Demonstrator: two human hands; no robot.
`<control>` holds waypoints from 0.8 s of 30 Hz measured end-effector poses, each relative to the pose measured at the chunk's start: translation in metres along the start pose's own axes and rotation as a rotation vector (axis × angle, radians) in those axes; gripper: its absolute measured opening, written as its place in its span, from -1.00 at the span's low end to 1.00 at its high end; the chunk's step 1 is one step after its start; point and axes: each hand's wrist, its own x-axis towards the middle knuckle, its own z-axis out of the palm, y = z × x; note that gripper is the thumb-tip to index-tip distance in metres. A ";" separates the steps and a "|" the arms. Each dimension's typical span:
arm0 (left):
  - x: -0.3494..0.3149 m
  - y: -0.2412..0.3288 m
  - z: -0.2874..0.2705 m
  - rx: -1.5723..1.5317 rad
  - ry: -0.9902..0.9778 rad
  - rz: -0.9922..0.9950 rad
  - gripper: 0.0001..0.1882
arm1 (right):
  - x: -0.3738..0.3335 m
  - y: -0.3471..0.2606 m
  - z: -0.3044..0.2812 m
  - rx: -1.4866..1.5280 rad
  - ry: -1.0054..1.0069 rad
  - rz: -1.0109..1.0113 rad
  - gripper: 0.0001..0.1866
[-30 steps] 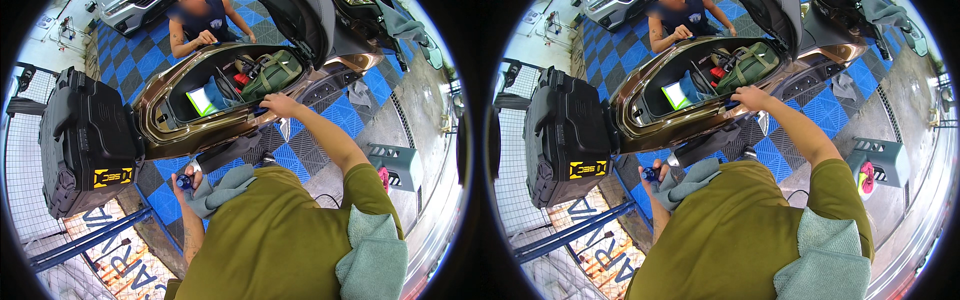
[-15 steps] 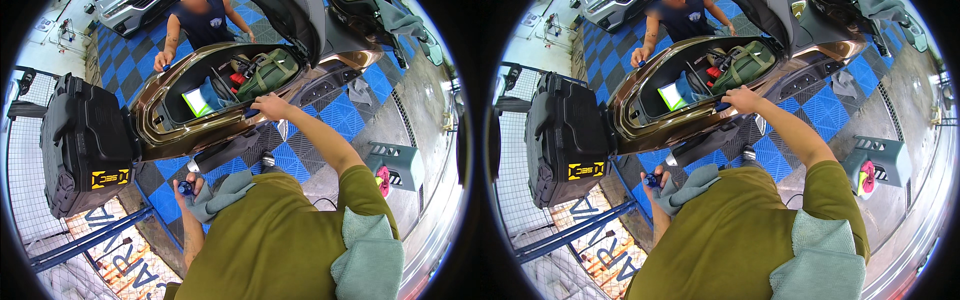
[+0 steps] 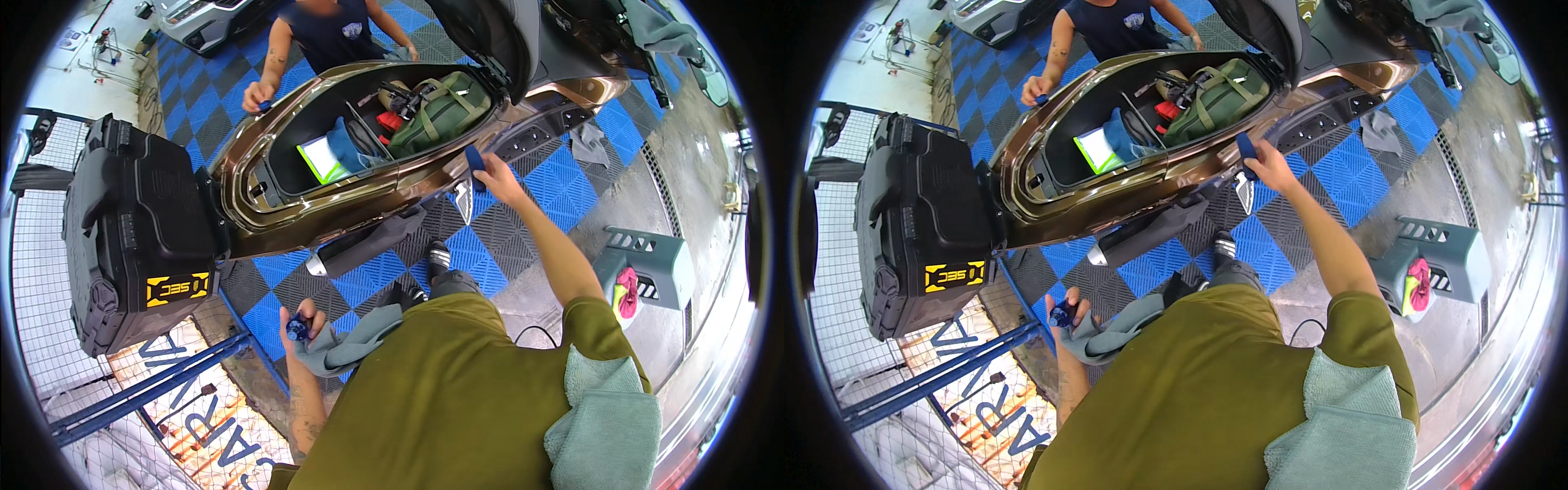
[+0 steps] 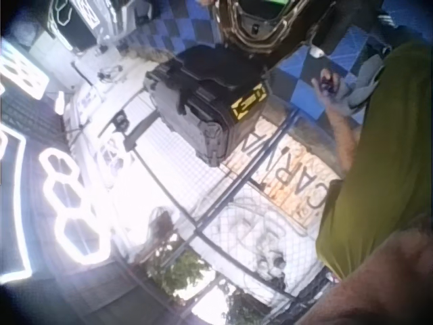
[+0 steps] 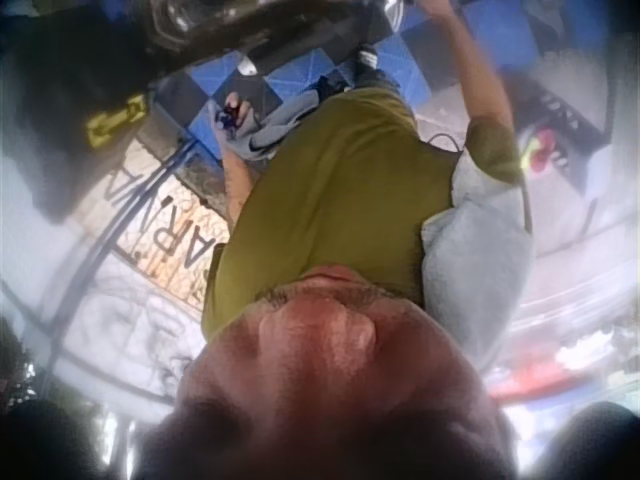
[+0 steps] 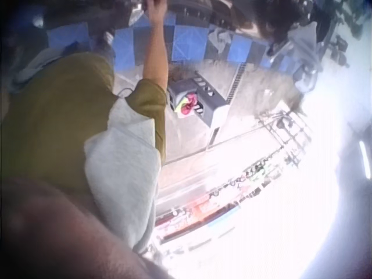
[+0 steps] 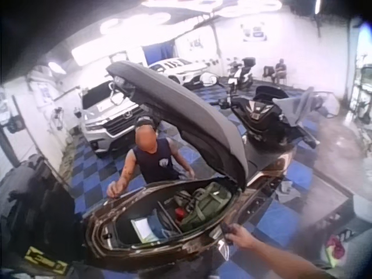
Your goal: The person wipes the rear and side panels of a brown motorcycle with a gray microfiber cloth, then applies a liquid from a small blue bottle using a blue applicator pad to the rear fender, side fairing, and front headlight area. The person moves around the motorcycle to reach different surfaces while another person stands nearby.
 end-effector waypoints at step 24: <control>-0.085 -0.207 -0.058 0.792 0.726 -0.535 -0.55 | -0.341 0.086 -0.078 1.575 -0.500 1.405 -0.48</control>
